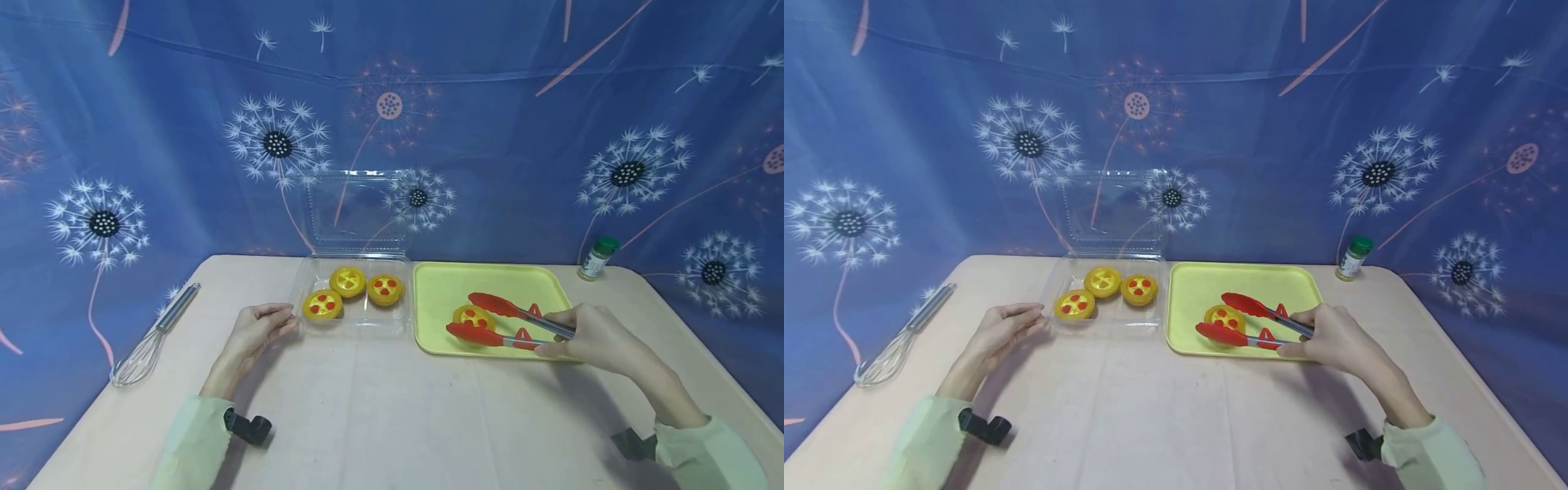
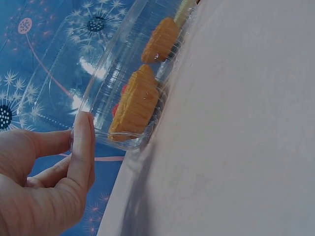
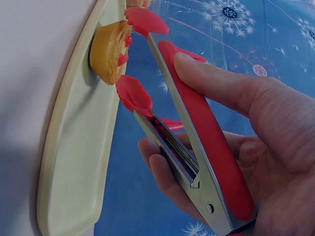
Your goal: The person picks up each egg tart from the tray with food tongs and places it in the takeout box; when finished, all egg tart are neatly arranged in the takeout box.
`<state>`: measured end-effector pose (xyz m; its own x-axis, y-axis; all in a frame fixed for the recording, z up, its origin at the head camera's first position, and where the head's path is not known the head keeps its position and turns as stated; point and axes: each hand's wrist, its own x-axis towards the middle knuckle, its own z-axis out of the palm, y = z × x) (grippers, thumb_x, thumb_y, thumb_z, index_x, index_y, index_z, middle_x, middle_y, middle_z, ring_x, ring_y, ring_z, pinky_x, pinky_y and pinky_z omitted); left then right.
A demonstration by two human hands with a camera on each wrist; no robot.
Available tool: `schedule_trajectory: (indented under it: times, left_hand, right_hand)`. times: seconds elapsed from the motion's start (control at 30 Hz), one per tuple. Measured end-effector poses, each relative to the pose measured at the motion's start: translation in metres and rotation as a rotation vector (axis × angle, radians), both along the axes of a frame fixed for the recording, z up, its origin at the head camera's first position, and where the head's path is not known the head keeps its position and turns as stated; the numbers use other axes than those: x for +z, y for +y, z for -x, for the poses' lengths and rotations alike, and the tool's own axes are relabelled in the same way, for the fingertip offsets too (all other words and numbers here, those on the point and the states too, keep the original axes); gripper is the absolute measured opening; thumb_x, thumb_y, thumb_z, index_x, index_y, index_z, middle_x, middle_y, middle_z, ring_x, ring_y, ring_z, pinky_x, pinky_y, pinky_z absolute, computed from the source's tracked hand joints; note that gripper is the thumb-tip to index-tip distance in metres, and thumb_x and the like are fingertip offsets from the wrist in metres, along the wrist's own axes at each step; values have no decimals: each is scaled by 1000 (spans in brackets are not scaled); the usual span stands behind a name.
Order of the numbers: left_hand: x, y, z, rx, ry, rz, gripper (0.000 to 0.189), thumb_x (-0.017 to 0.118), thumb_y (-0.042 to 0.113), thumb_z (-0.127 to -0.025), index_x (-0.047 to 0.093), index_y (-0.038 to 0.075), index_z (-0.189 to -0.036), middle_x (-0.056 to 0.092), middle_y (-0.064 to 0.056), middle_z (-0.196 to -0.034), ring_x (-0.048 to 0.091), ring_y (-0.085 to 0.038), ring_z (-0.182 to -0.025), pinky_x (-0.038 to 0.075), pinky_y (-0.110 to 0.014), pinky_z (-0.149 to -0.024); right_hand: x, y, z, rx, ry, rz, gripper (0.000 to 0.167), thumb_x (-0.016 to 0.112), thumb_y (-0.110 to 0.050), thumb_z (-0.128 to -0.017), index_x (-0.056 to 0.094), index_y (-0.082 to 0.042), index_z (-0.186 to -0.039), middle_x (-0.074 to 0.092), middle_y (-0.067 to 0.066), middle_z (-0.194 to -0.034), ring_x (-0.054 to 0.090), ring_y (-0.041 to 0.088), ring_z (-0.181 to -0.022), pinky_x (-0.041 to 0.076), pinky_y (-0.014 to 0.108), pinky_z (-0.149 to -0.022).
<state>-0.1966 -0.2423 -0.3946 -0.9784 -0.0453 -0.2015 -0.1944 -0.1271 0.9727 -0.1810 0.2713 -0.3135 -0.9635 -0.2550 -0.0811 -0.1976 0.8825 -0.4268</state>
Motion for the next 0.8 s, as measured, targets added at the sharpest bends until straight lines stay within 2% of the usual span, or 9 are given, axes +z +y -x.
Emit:
schedule_trajectory:
  times: [0.17, 0.3, 0.43, 0.53, 0.63, 0.8]
  left_hand:
    - [-1, -1, 1, 4, 10, -9, 44, 49, -2, -99, 36, -22, -136, 64, -7, -94, 68, -5, -82, 59, -19, -86]
    - [-1, -1, 1, 6, 13, -13, 44, 49, -3, -99, 35, -23, -136, 64, -6, -92, 68, -4, -80, 59, -19, -86]
    - [-1, -1, 0, 3, 18, -27, 44, 49, -3, -99, 35, -23, -135, 64, -6, -91, 68, -5, -80, 59, -19, -86]
    - [-1, -1, 0, 7, 18, -35, 42, 49, -3, -99, 37, -23, -134, 64, -6, -92, 68, -6, -80, 59, -19, -85]
    - [-1, 0, 0, 5, 12, -30, 42, 50, -3, -99, 37, -23, -134, 64, -6, -91, 68, -5, -80, 59, -19, -85]
    - [-1, 0, 0, 1, 4, -21, 43, 49, -2, -99, 37, -23, -135, 64, -5, -90, 68, -5, -81, 59, -19, -86]
  right_hand:
    - [-3, 2, -2, -22, -19, -7, 81, 84, -42, -73, 57, 11, -129, 27, -7, -54, 27, 10, -49, 25, 22, -41]
    - [-6, 3, -3, -39, -27, -7, 81, 83, -42, -74, 57, 11, -129, 25, -7, -55, 27, 10, -49, 25, 22, -41]
    - [-9, 1, -4, -36, -25, 0, 78, 83, -41, -74, 58, 9, -128, 29, -6, -55, 29, 10, -50, 27, 21, -41]
    - [-12, 0, -5, -24, -13, 6, 74, 84, -38, -73, 61, 8, -126, 41, -5, -57, 32, 11, -51, 28, 22, -41]
    - [-15, -2, -6, -23, -12, 20, 70, 83, -35, -75, 62, 9, -125, 58, -2, -67, 34, 11, -52, 29, 22, -41]
    - [-17, -2, -5, -37, -18, 49, 67, 82, -31, -76, 61, 10, -124, 66, 1, -76, 29, 9, -48, 25, 20, -38]
